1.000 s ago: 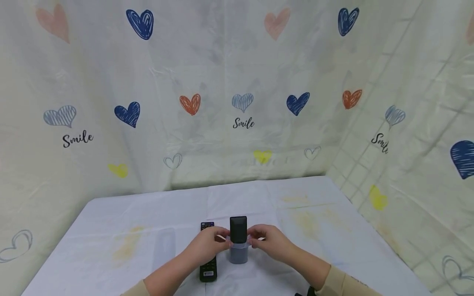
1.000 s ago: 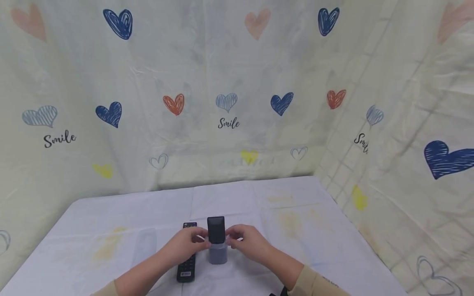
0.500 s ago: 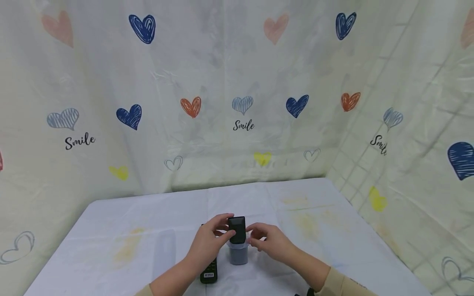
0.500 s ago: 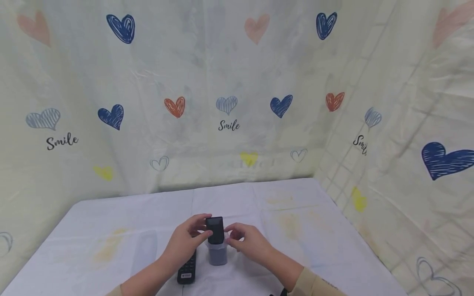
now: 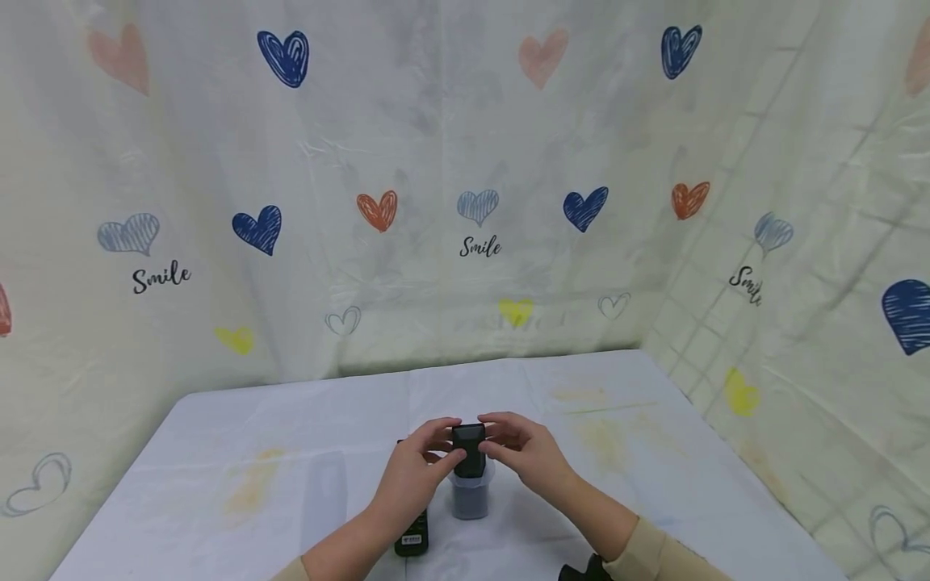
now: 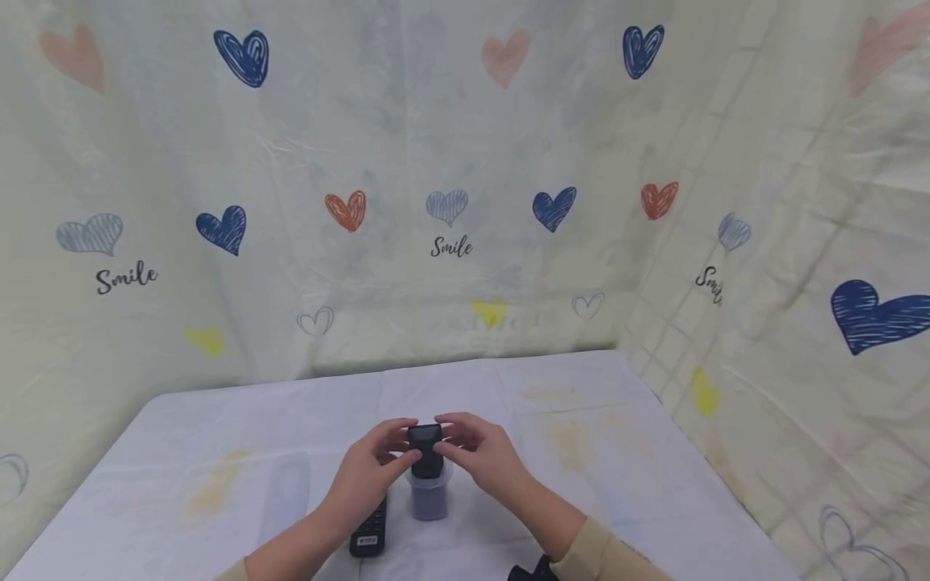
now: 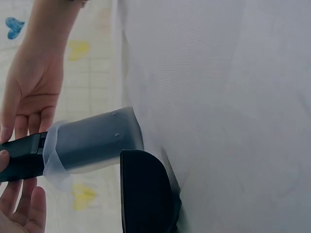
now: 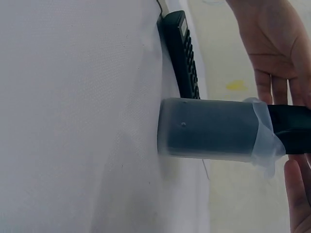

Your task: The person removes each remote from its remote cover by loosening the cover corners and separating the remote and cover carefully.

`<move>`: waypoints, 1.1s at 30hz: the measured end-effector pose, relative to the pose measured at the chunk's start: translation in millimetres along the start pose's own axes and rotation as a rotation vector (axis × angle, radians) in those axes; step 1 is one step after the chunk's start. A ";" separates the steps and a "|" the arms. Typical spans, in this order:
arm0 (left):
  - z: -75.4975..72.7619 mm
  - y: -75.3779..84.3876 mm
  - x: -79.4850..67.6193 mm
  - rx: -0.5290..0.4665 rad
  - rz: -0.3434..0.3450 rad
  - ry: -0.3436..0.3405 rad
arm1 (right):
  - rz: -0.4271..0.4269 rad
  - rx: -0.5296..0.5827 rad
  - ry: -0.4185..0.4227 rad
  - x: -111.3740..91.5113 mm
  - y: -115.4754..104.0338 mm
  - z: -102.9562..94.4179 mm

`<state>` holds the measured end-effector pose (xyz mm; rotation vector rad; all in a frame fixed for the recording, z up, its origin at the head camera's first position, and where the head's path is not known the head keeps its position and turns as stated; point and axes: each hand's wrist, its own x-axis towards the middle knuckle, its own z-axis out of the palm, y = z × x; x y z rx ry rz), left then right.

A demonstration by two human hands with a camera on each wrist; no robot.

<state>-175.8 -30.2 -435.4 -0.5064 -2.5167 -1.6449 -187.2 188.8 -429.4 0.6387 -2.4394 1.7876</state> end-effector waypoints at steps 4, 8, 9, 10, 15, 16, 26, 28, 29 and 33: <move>1.7 1.3 0.8 0.003 -0.010 0.010 | 0.001 0.007 0.034 1.1 2.6 2.8; 1.1 4.9 0.1 -0.010 -0.017 0.011 | 0.005 0.035 0.055 2.1 3.8 5.5; 0.9 5.9 0.0 -0.014 -0.016 0.012 | 0.008 0.042 0.060 1.9 3.5 6.2; 0.7 6.5 0.0 -0.019 -0.012 0.015 | 0.010 0.046 0.067 1.6 3.2 6.9; 0.3 6.4 2.2 -0.047 0.035 0.030 | -0.030 0.030 0.108 -0.4 -0.9 11.2; 0.4 5.9 3.4 -0.055 0.045 0.032 | -0.044 0.019 0.120 -0.4 -1.6 12.3; 1.3 6.8 4.6 -0.108 -0.014 -0.004 | -0.117 -0.102 0.214 -6.0 -22.5 25.1; 1.3 7.7 2.4 -0.128 -0.015 -0.012 | -0.134 -0.118 0.195 -9.4 -34.9 26.0; 1.4 8.1 1.8 -0.141 -0.016 -0.018 | -0.142 -0.122 0.182 -10.9 -40.9 25.9; 1.6 8.6 0.9 -0.183 -0.010 -0.032 | -0.162 -0.108 0.135 -11.0 -39.8 25.4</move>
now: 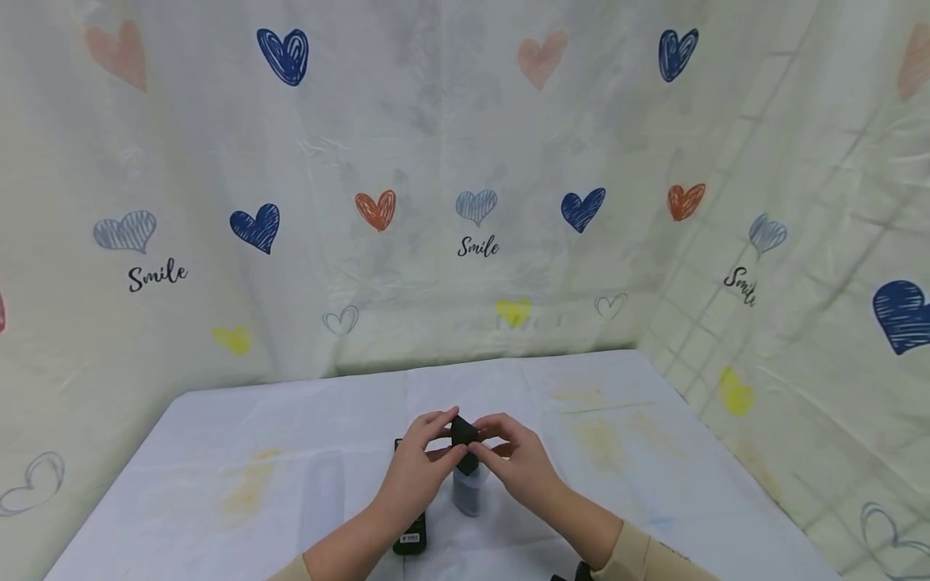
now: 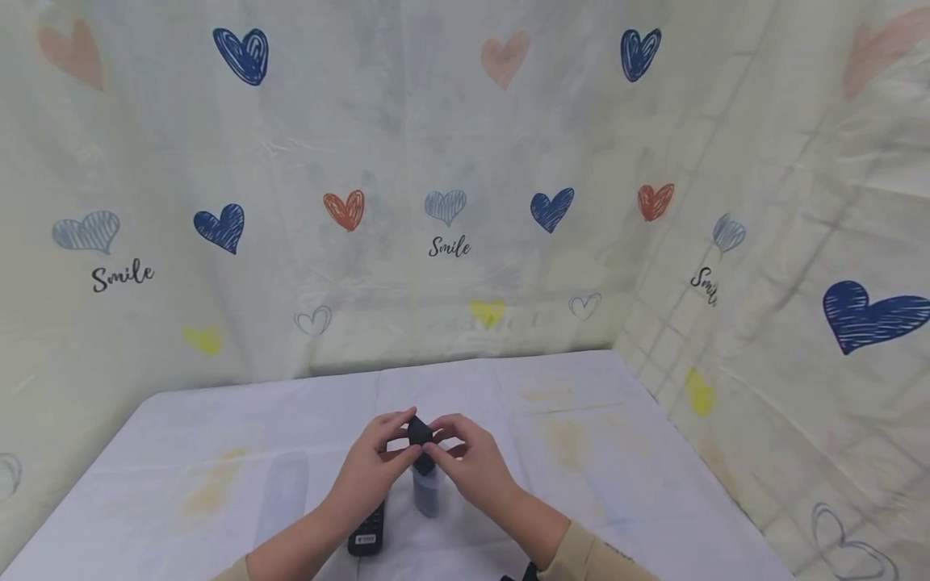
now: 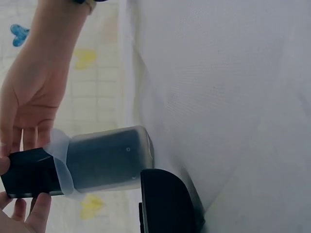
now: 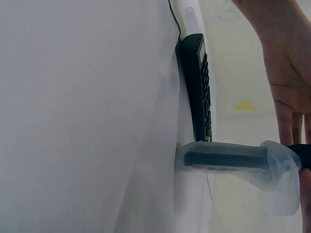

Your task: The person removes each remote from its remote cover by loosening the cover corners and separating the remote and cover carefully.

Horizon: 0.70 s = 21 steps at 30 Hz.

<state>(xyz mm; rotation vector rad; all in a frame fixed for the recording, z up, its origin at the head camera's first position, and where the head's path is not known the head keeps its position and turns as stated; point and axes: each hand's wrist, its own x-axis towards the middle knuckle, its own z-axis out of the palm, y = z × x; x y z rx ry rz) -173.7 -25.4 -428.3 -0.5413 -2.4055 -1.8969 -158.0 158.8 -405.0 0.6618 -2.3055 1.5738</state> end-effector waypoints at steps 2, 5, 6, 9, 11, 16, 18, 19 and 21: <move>0.4 0.5 -0.1 0.002 0.007 0.002 | -0.021 0.024 -0.017 0.0 11.8 0.6; 1.0 1.1 -1.0 0.030 0.021 0.015 | -0.059 0.070 -0.044 -0.2 29.7 2.0; 1.4 0.9 -1.3 0.038 0.026 0.020 | -0.070 0.085 -0.052 -0.4 32.2 1.7; 1.4 -0.5 -1.8 0.071 0.032 0.037 | -0.091 0.130 -0.080 0.1 33.5 1.2; 1.5 -1.2 -2.2 0.084 0.033 0.045 | -0.095 0.158 -0.097 0.9 32.3 0.7; 1.4 0.5 -3.6 0.125 0.045 0.061 | -0.112 0.165 -0.131 4.8 31.3 -0.8; 1.3 2.0 -4.1 0.128 0.043 0.057 | -0.119 0.139 -0.131 7.3 31.3 -1.4; 1.2 2.7 -4.4 0.129 0.040 0.054 | -0.119 0.118 -0.127 8.6 31.0 -1.7; 0.8 3.4 -4.8 0.131 0.036 0.046 | -0.104 0.074 -0.113 11.8 30.5 -2.0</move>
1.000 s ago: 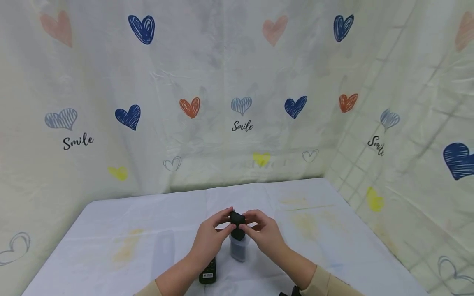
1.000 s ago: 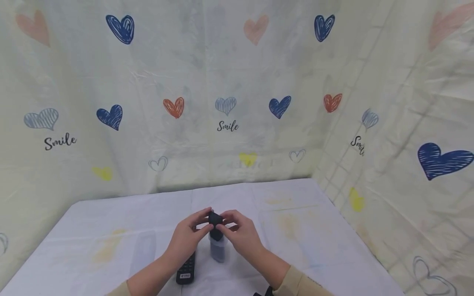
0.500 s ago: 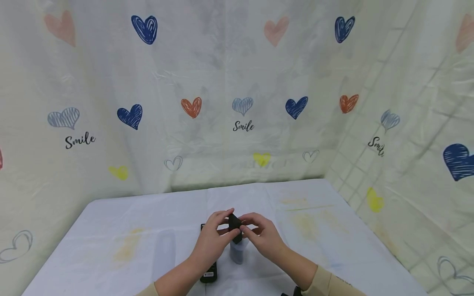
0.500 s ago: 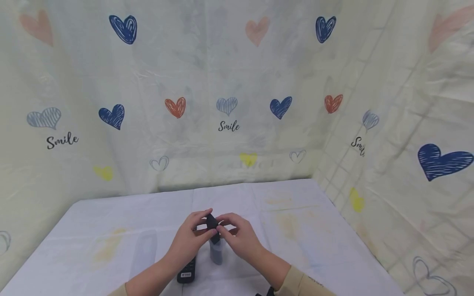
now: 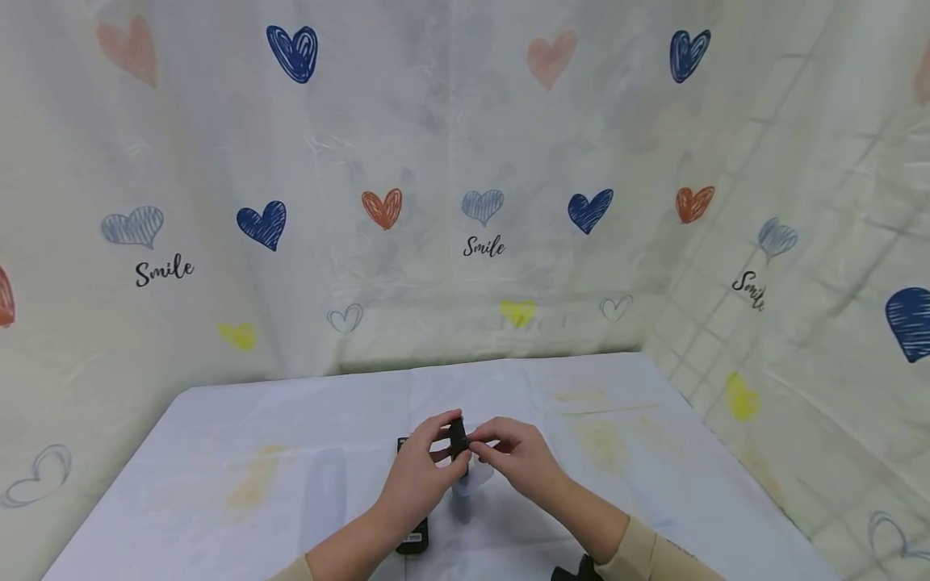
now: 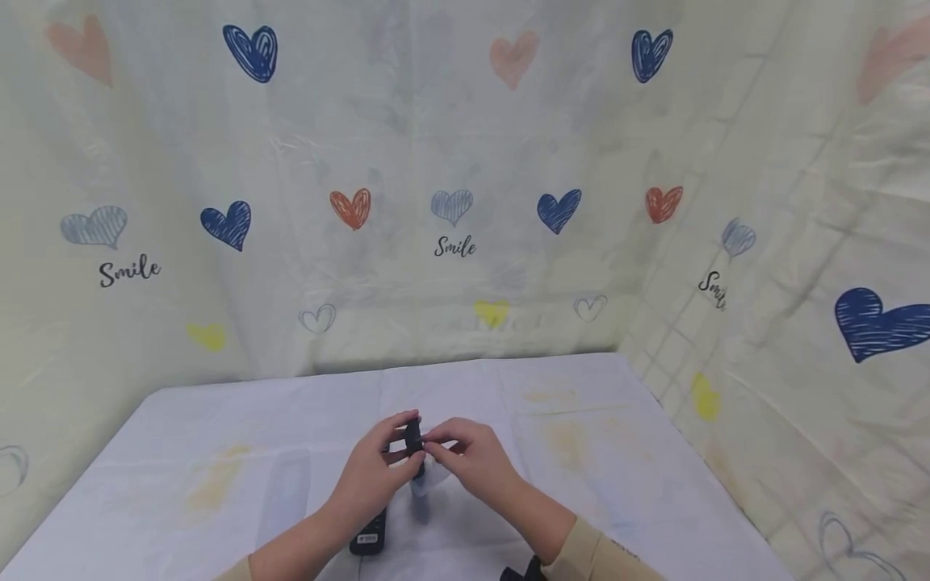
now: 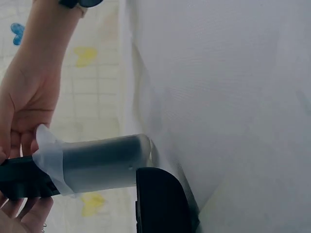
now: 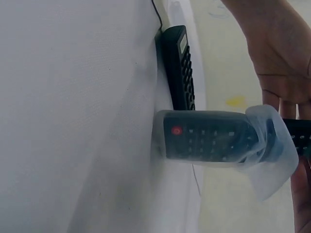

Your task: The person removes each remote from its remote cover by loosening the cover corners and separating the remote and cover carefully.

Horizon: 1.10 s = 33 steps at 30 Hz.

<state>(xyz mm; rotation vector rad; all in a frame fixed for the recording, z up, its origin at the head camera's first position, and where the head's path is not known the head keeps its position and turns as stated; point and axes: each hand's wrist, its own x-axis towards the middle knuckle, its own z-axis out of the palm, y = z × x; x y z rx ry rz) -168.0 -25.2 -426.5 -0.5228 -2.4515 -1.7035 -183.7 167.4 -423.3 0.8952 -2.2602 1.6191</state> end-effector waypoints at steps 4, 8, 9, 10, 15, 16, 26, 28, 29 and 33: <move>-0.6 -2.0 -0.6 0.020 0.003 -0.020 | 0.089 -0.098 0.043 5.8 2.1 -1.9; -2.6 -7.5 -0.9 0.013 0.036 -0.037 | 0.185 -0.065 0.002 10.3 7.5 -2.9; -3.4 -8.7 -1.1 0.005 0.047 -0.038 | 0.205 -0.040 -0.022 11.1 8.7 -3.0; -4.3 -9.8 -1.3 -0.008 0.059 -0.038 | 0.220 -0.017 -0.046 11.6 9.8 -3.3; -9.8 -11.0 -4.0 -0.014 0.099 -0.008 | 0.248 0.072 -0.105 12.7 13.8 -2.6; -11.1 -10.7 -4.4 -0.002 0.095 0.003 | 0.244 0.087 -0.106 12.8 14.4 -2.1; -17.9 -14.0 3.0 0.052 0.070 0.055 | 0.208 0.115 -0.120 12.3 18.3 0.7; -17.7 -15.7 6.3 0.057 0.078 0.050 | 0.176 0.106 -0.135 11.6 19.4 0.7; -17.5 -16.7 8.1 0.060 0.078 0.049 | 0.159 0.100 -0.137 11.5 19.6 0.7; -16.4 -18.7 15.2 0.063 0.075 0.047 | 0.125 0.080 -0.105 11.4 20.3 0.1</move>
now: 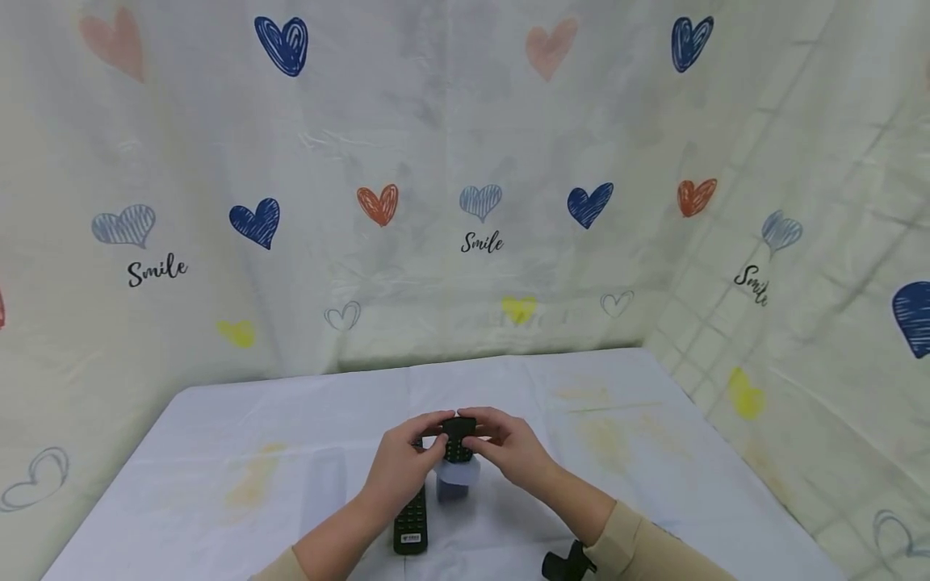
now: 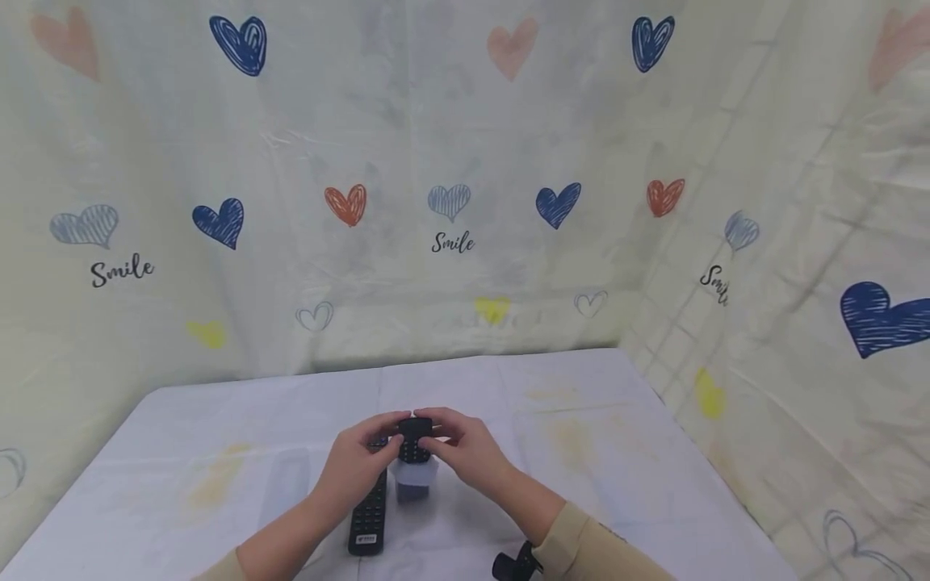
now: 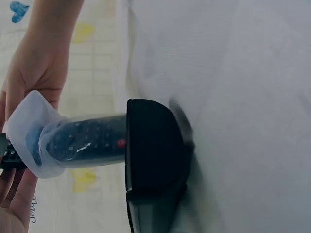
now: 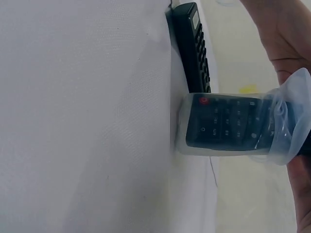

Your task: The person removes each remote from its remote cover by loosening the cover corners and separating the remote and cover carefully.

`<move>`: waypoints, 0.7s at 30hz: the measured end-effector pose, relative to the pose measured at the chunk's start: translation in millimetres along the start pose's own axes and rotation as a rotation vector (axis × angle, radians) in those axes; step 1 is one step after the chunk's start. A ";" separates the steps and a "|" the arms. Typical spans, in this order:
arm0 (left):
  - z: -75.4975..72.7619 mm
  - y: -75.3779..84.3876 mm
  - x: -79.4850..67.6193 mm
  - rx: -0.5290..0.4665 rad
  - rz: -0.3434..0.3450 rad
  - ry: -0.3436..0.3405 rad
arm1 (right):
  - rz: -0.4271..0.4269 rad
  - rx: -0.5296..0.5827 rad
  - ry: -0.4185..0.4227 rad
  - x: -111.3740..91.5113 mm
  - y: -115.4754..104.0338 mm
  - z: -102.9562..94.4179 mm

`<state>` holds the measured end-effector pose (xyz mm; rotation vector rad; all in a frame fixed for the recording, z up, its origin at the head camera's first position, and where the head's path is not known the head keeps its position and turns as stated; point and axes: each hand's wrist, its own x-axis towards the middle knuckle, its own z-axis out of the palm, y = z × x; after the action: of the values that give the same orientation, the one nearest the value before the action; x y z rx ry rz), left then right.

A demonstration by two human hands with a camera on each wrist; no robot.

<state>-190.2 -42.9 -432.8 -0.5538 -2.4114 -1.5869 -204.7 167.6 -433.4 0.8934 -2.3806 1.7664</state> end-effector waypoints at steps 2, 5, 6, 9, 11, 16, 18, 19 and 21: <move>0.1 -0.5 2.7 -0.017 -0.013 -0.003 | 0.013 0.010 0.025 0.8 -0.8 -0.4; 0.6 -0.4 5.7 -0.071 -0.053 -0.018 | 0.047 0.029 0.041 1.4 -2.8 -2.0; 0.7 0.0 6.5 -0.097 -0.068 -0.024 | 0.051 0.033 0.041 1.5 -3.6 -2.6; 1.7 0.9 8.0 -0.177 -0.112 -0.044 | 0.059 0.026 0.029 1.4 -4.5 -4.5; 1.8 3.0 8.4 -0.225 -0.127 -0.059 | 0.057 0.016 0.025 1.2 -5.3 -5.5; 2.2 6.6 10.4 -0.263 -0.139 -0.087 | 0.086 -0.001 0.044 0.8 -8.9 -7.2; 2.1 7.4 11.5 -0.250 -0.137 -0.094 | 0.091 -0.004 0.051 0.6 -9.5 -7.5; 2.0 7.7 11.9 -0.243 -0.135 -0.097 | 0.094 -0.003 0.051 0.4 -9.7 -7.5; 1.8 8.9 12.4 -0.230 -0.136 -0.102 | 0.095 -0.005 0.046 0.3 -9.9 -7.9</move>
<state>-197.8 -35.6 -421.5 -0.5317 -2.3997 -1.9551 -202.6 172.6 -422.0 0.7423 -2.4357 1.7919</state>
